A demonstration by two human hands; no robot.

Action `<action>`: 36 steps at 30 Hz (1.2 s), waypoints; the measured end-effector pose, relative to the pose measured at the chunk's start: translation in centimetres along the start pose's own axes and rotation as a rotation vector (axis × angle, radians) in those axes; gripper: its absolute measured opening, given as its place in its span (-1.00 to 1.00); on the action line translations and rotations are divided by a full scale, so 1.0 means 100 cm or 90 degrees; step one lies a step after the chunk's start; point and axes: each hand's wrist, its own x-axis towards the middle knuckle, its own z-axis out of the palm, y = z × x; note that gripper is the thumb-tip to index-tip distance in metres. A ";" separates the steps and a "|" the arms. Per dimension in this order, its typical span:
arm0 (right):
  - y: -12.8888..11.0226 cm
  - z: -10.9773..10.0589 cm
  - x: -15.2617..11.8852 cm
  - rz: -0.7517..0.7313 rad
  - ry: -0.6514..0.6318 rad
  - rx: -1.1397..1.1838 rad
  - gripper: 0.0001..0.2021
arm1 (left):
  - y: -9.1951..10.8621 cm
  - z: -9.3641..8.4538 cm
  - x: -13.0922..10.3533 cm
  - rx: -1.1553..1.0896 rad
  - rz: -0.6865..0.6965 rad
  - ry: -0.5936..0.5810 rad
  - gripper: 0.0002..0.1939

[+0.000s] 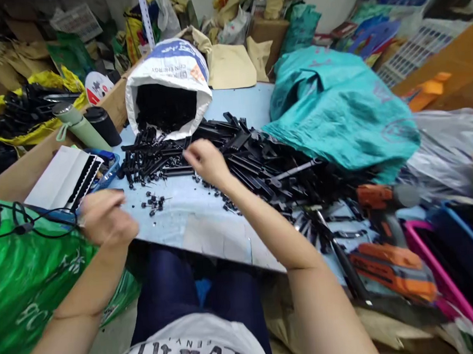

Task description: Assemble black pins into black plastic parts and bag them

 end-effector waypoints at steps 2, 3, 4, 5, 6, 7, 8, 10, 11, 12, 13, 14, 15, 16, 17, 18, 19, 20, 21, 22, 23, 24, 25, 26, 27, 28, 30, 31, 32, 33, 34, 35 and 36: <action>0.024 0.035 0.031 -0.080 -0.101 -0.198 -0.78 | -0.033 0.042 0.032 0.091 -0.040 -0.026 -0.69; 0.036 0.054 0.042 -0.099 -0.148 -0.284 -0.80 | -0.050 0.061 0.045 0.158 -0.077 -0.071 -0.70; 0.048 0.070 0.051 -0.103 -0.189 -0.344 -0.81 | -0.067 0.077 0.057 0.229 -0.121 -0.136 -0.72; 0.059 0.085 0.057 -0.101 -0.222 -0.384 -0.81 | -0.083 0.090 0.065 0.295 -0.166 -0.209 -0.73; 0.067 0.096 0.061 -0.101 -0.244 -0.406 -0.81 | -0.096 0.100 0.070 0.340 -0.196 -0.272 -0.74; 0.072 0.103 0.063 -0.105 -0.255 -0.411 -0.83 | -0.106 0.107 0.072 0.373 -0.217 -0.318 -0.75; 0.075 0.106 0.063 -0.107 -0.252 -0.401 -0.85 | -0.114 0.111 0.072 0.394 -0.225 -0.341 -0.76; 0.074 0.101 0.058 -0.080 -0.220 -0.339 -0.90 | -0.119 0.110 0.068 0.403 -0.231 -0.330 -0.75; 0.072 0.094 0.054 -0.049 -0.202 -0.283 -0.90 | -0.118 0.107 0.065 0.390 -0.233 -0.316 -0.74; 0.069 0.086 0.048 -0.007 -0.186 -0.208 -0.88 | -0.114 0.103 0.061 0.363 -0.233 -0.299 -0.73; 0.066 0.077 0.040 0.039 -0.173 -0.115 -0.86 | -0.108 0.098 0.057 0.323 -0.226 -0.280 -0.72; 0.063 0.068 0.030 0.083 -0.163 -0.010 -0.83 | -0.101 0.094 0.052 0.273 -0.208 -0.263 -0.71; 0.059 0.060 0.019 0.119 -0.157 0.096 -0.78 | -0.092 0.090 0.046 0.223 -0.182 -0.252 -0.71; 0.056 0.052 0.006 0.144 -0.154 0.190 -0.71 | -0.081 0.086 0.037 0.180 -0.149 -0.245 -0.72; 0.053 0.046 -0.008 0.156 -0.152 0.263 -0.62 | -0.070 0.083 0.026 0.147 -0.117 -0.244 -0.71; 0.050 0.041 -0.024 0.158 -0.151 0.308 -0.53 | -0.057 0.080 0.013 0.124 -0.087 -0.250 -0.71; 0.047 0.037 -0.040 0.150 -0.143 0.321 -0.45 | -0.044 0.079 -0.003 0.114 -0.064 -0.264 -0.70; 0.044 0.034 -0.057 0.135 -0.128 0.297 -0.41 | -0.031 0.079 -0.020 0.110 -0.047 -0.278 -0.70; 0.042 0.032 -0.075 0.114 -0.109 0.247 -0.41 | -0.019 0.080 -0.037 0.111 -0.028 -0.300 -0.72; 0.042 0.032 -0.092 0.090 -0.066 0.157 -0.43 | -0.009 0.083 -0.054 0.119 -0.003 -0.338 -0.72; 0.042 0.032 -0.109 0.058 -0.029 0.027 -0.47 | -0.001 0.087 -0.069 0.137 0.011 -0.375 -0.75; 0.044 0.034 -0.126 0.020 -0.020 -0.100 -0.51 | 0.004 0.092 -0.081 0.157 0.007 -0.393 -0.79; 0.047 0.036 -0.143 -0.011 0.012 -0.200 -0.55 | 0.008 0.097 -0.090 0.178 -0.003 -0.402 -0.80; 0.051 0.039 -0.159 -0.034 0.018 -0.270 -0.58 | 0.009 0.100 -0.097 0.194 -0.011 -0.406 -0.80; 0.055 0.042 -0.175 -0.068 0.009 -0.309 -0.60 | 0.010 0.102 -0.102 0.204 -0.015 -0.408 -0.80; 0.058 0.044 -0.190 -0.113 -0.024 -0.320 -0.60 | 0.011 0.104 -0.106 0.211 -0.014 -0.406 -0.78; 0.064 0.047 -0.213 -0.165 -0.068 -0.335 -0.61 | 0.013 0.104 -0.111 0.221 0.009 -0.392 -0.69; 0.067 0.048 -0.219 -0.175 -0.079 -0.348 -0.59 | 0.015 0.105 -0.112 0.227 0.024 -0.384 -0.64; 0.069 0.049 -0.223 -0.174 -0.082 -0.365 -0.57 | 0.015 0.105 -0.113 0.231 0.040 -0.380 -0.58; 0.070 0.049 -0.222 -0.168 -0.083 -0.382 -0.55 | 0.015 0.106 -0.113 0.232 0.054 -0.382 -0.53; 0.071 0.049 -0.219 -0.159 -0.089 -0.394 -0.54 | 0.015 0.107 -0.113 0.229 0.063 -0.393 -0.49; 0.071 0.048 -0.214 -0.148 -0.101 -0.400 -0.53 | 0.014 0.108 -0.112 0.220 0.067 -0.416 -0.45; 0.069 0.047 -0.208 -0.134 -0.118 -0.396 -0.54 | 0.013 0.109 -0.111 0.209 0.070 -0.442 -0.42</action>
